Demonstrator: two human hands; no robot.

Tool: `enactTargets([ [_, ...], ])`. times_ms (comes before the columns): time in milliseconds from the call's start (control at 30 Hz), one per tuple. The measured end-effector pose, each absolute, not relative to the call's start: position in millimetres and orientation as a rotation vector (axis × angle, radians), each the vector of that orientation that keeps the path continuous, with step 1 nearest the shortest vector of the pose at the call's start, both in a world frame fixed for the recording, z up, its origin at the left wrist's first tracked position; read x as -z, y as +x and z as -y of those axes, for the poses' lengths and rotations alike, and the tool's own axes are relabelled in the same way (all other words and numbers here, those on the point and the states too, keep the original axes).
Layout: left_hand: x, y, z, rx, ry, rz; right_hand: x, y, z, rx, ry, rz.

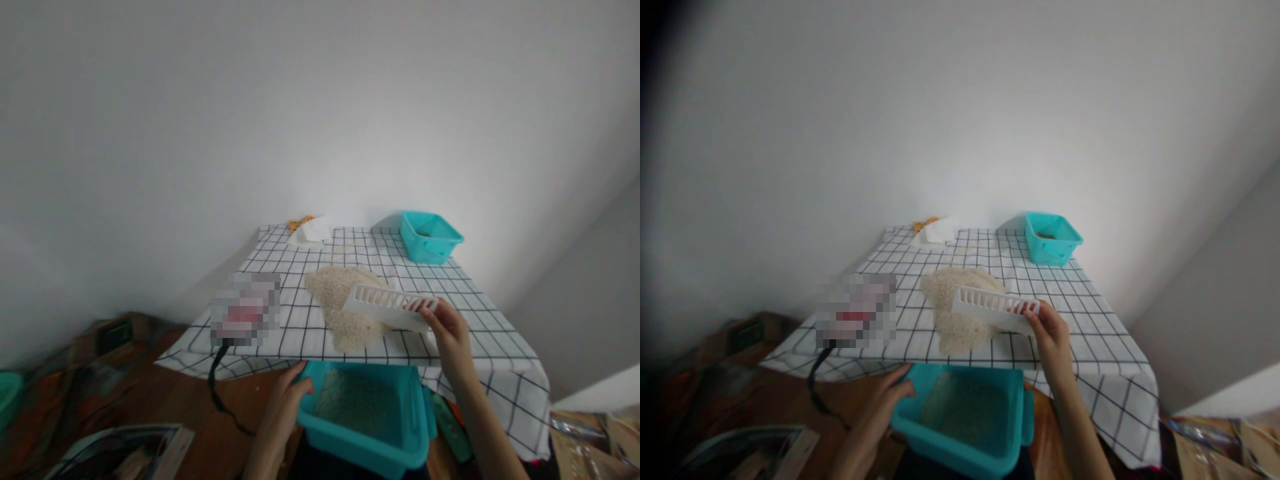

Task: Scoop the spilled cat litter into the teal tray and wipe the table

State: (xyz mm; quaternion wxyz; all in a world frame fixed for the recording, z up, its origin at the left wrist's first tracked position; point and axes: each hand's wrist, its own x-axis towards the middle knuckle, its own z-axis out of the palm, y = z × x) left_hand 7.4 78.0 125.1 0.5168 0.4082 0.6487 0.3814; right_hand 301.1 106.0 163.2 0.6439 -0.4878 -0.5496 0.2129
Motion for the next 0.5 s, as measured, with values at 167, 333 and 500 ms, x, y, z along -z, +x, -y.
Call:
enactTargets([
  [167,-135.9,2.7,-68.4,-0.937,0.857,-1.555,-165.3,295.0,-94.3,-0.483,-1.109,1.265],
  [333,-136.1,-2.9,-64.7,-0.877,0.823,-1.501,-169.6,286.9,-80.8,-0.505,-1.113,1.255],
  [500,-126.8,-4.7,-70.3,-0.905,0.83,-1.485,-167.5,285.4,-66.9,-0.515,-1.11,1.262],
])
